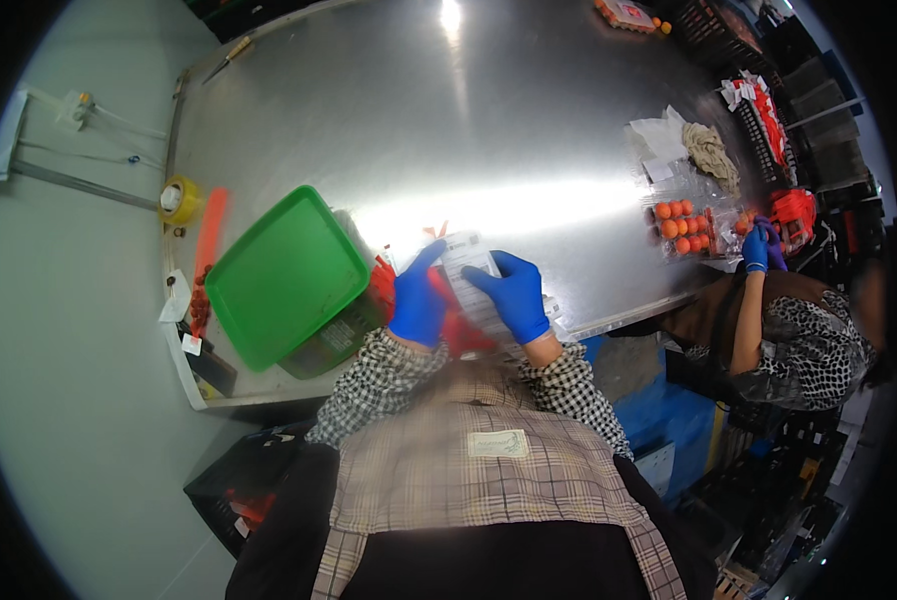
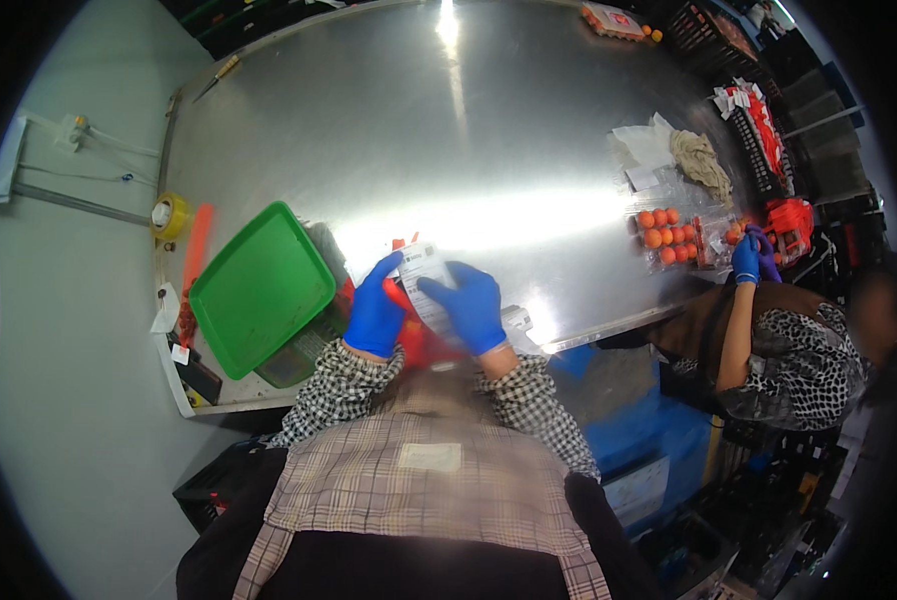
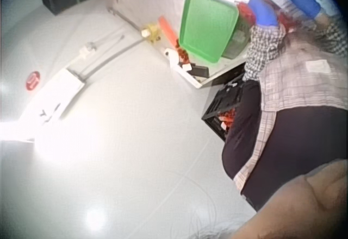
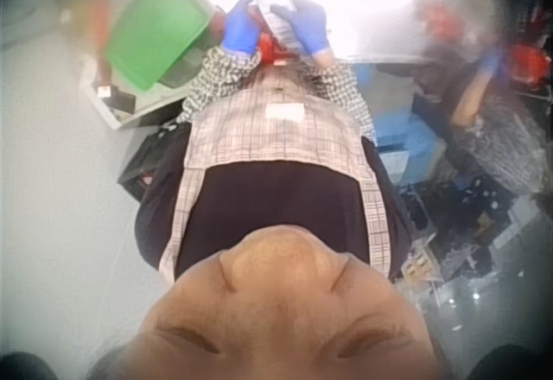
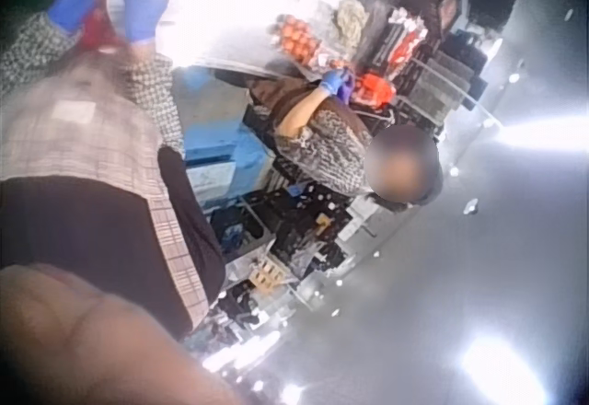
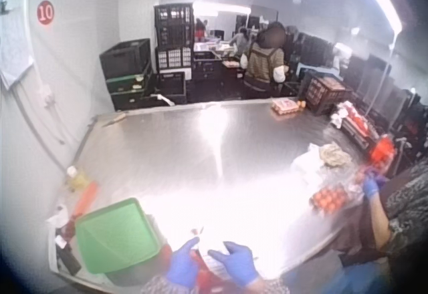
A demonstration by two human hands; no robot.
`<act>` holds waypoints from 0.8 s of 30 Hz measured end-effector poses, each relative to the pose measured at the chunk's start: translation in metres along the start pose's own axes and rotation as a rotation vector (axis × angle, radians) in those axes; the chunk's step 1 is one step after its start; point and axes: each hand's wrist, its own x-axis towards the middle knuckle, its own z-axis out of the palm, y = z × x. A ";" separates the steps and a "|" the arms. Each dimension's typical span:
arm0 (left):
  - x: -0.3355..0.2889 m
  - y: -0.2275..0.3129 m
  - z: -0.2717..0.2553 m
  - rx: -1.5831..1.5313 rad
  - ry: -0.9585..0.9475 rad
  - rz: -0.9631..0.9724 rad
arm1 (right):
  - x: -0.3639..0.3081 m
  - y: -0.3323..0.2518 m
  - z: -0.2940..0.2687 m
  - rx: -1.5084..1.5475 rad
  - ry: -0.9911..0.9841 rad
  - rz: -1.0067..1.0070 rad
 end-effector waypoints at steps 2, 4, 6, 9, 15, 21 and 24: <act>-0.009 0.003 0.014 -0.090 -0.012 -0.074 | 0.001 0.006 -0.008 0.033 -0.036 0.033; -0.010 0.000 0.013 -0.081 -0.019 -0.049 | 0.000 0.005 -0.008 0.023 -0.060 0.037; -0.002 -0.010 -0.002 0.028 -0.023 0.077 | -0.001 0.007 -0.005 -0.025 -0.072 0.028; -0.015 0.016 0.029 -0.267 -0.075 -0.069 | -0.007 0.004 -0.008 -0.033 -0.058 -0.051; -0.030 0.022 0.050 -0.129 0.052 0.021 | -0.015 0.007 -0.039 -0.004 -0.232 0.138; -0.037 0.034 0.063 0.013 0.072 0.033 | -0.033 -0.008 -0.097 0.297 -0.351 0.216; -0.046 0.036 0.084 0.150 0.155 0.064 | -0.030 -0.004 -0.104 0.642 -0.454 0.099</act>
